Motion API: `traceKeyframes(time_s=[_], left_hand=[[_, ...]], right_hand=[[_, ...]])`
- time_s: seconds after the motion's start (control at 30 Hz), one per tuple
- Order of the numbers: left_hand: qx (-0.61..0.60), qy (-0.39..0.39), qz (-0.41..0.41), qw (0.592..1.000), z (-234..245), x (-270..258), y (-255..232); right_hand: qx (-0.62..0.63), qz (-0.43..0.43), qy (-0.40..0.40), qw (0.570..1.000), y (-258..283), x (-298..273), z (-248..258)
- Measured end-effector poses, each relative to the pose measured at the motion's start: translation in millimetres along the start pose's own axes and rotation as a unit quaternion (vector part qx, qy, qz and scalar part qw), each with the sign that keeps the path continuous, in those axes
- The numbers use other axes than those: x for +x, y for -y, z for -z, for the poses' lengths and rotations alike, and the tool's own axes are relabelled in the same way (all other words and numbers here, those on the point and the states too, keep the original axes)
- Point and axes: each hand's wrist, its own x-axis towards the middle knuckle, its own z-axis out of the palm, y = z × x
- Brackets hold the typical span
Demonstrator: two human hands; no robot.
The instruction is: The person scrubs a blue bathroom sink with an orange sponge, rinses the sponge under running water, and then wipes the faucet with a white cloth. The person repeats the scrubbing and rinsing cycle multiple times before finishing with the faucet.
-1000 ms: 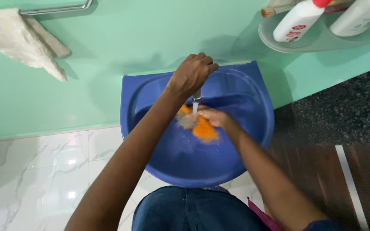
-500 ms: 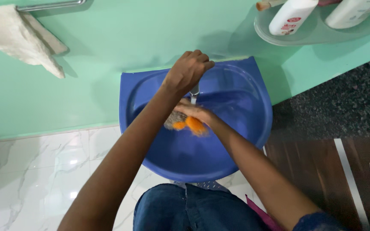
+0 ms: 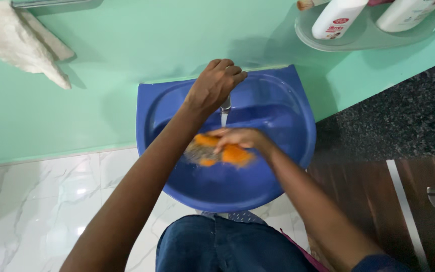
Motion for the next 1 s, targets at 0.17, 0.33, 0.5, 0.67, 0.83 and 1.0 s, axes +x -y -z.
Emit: traceKeyframes(time_s=[0.17, 0.33, 0.5, 0.67, 0.83, 1.0], left_hand=[[0.014, -0.020, 0.011, 1.000, -5, 0, -3], [0.018, -0.009, 0.011, 1.000, 0, 0, -5], [0.002, -0.012, 0.008, 1.000, 2, -1, -6], [0.014, -0.010, 0.003, 1.000, 4, -5, -4], [0.011, -0.038, -0.007, 0.999, 11, -17, -6], [-0.001, -0.039, -0.033, 0.999, 24, -26, 5]], right_hand=[[0.055, -0.013, -0.071, 0.996, 0, -25, 20], [0.009, 0.009, 0.026, 1.000, -4, -20, 42], [-0.017, -0.010, -0.025, 0.999, 1, 9, 13], [-0.369, -0.167, 0.122, 0.906, 16, -38, 27], [-0.650, -0.258, -0.074, 0.711, 86, -123, 57], [-0.587, -0.123, -0.249, 0.760, 138, -156, 83]])
